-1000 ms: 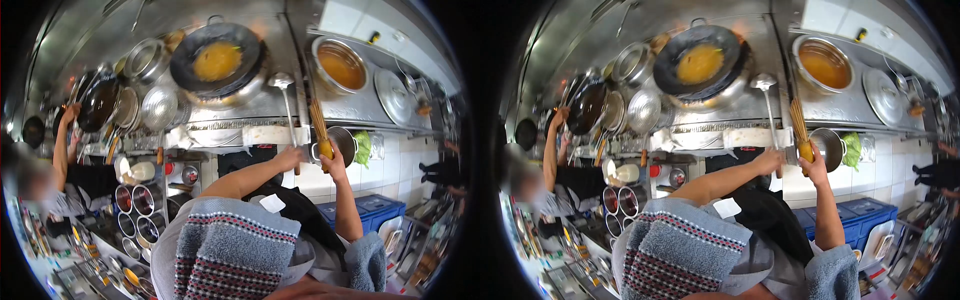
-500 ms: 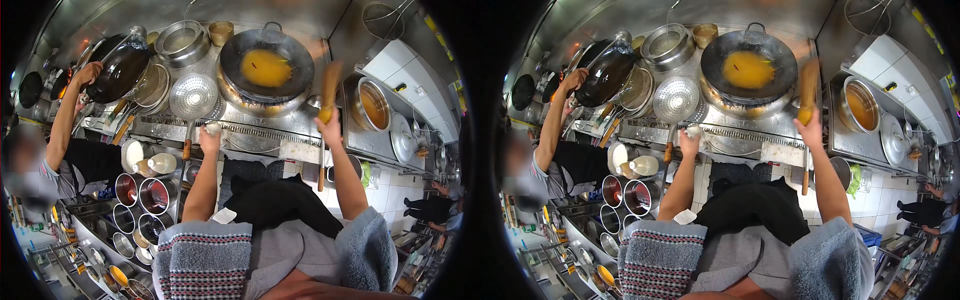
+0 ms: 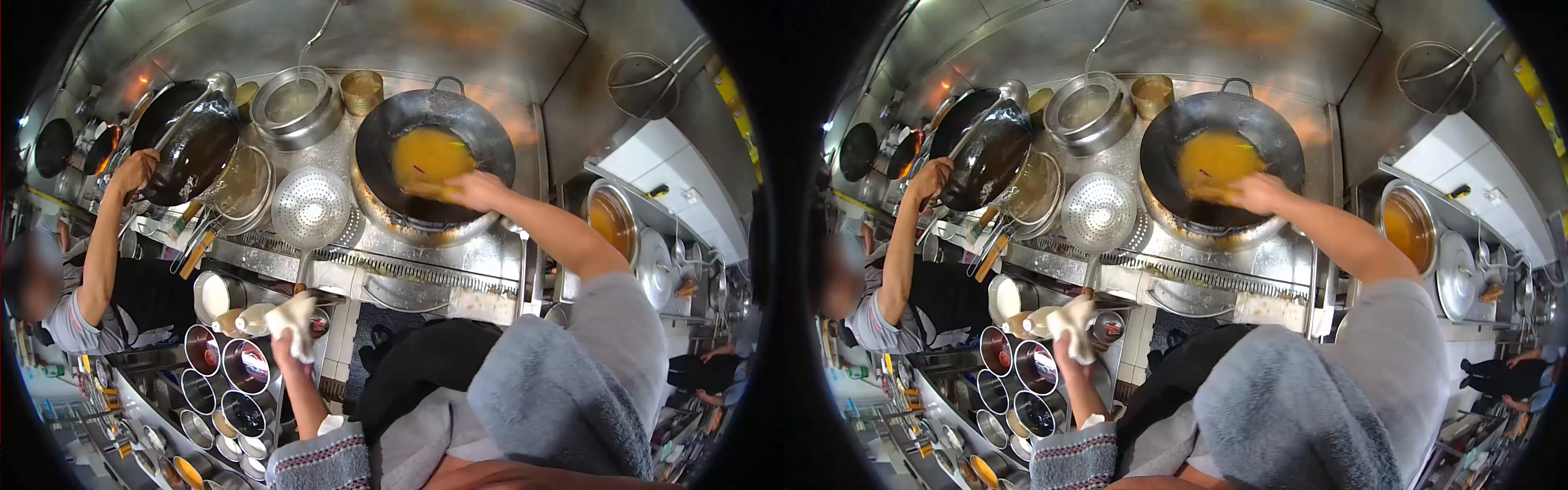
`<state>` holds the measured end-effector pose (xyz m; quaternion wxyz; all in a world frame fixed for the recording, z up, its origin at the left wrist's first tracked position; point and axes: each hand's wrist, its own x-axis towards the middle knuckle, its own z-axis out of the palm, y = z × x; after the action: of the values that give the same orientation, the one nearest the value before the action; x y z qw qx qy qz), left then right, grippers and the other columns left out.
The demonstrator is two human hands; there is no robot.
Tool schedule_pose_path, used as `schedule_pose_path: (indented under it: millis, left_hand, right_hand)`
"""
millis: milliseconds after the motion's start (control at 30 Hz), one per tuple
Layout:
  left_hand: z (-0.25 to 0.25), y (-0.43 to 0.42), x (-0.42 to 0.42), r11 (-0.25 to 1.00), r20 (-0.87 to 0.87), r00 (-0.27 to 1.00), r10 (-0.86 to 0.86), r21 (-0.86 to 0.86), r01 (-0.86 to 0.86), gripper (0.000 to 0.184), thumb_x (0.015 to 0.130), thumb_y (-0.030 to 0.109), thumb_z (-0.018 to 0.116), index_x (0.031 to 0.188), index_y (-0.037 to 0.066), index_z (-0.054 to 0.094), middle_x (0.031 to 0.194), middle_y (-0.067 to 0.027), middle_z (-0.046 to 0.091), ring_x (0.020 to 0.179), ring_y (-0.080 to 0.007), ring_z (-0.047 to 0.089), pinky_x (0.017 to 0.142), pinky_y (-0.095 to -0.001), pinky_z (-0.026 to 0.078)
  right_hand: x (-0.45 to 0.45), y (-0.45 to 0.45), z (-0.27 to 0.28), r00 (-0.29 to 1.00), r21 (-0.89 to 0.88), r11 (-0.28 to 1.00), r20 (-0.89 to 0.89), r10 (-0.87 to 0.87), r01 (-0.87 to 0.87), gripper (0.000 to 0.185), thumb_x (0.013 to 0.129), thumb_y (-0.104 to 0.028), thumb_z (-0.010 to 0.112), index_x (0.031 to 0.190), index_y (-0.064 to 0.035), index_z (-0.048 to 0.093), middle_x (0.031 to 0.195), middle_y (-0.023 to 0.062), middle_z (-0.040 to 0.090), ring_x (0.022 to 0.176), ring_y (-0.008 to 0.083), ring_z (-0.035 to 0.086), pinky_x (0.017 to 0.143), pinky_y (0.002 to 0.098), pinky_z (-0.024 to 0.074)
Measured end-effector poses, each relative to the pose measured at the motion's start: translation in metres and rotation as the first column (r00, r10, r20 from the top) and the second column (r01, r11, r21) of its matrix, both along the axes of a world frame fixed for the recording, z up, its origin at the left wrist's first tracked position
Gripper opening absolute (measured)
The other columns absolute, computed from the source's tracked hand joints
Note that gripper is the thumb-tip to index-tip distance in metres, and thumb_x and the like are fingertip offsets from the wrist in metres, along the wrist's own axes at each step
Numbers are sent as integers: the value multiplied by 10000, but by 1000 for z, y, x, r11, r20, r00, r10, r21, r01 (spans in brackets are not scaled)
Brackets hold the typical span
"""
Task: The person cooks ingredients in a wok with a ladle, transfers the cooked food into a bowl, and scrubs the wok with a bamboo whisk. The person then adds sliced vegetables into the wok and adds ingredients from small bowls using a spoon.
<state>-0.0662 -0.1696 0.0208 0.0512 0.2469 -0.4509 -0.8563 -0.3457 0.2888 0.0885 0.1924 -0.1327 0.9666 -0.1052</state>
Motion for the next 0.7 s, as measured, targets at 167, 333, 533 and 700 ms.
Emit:
schedule_pose_path:
  millis: [167,333,533,700]
  left_hand:
    - [-5,27,1,959,17,967,254,124,-254,633,878,473,618,1307,46,434,984,-150,634,746,-252,644,585,-369,545]
    - [-30,94,6,977,370,927,-70,-161,138,521,875,434,628,1172,22,516,838,-94,629,668,-207,631,517,-319,499]
    - [-31,177,-95,855,421,815,-398,-150,496,539,979,504,429,1204,25,530,969,-95,606,789,-203,618,688,-355,531]
    - [-70,289,-201,949,156,944,-292,-78,306,432,964,419,498,1121,19,537,944,-87,581,756,-168,571,624,-334,485]
  right_hand:
    - [-100,-72,-56,920,-385,839,87,-381,384,470,923,-437,532,1311,-177,578,1252,161,613,1156,329,586,971,423,466]
    - [-16,7,-61,997,-378,924,36,70,-51,494,908,-440,567,1325,-175,571,1265,185,600,1207,323,556,1018,427,427]
    - [-105,82,6,984,222,972,174,33,-72,424,881,-448,590,1243,-232,628,1187,103,657,1089,311,622,932,424,485]
    - [-105,-31,-80,895,-183,911,-192,-402,370,458,928,-421,498,1340,-224,531,1077,177,675,1005,337,648,860,475,504]
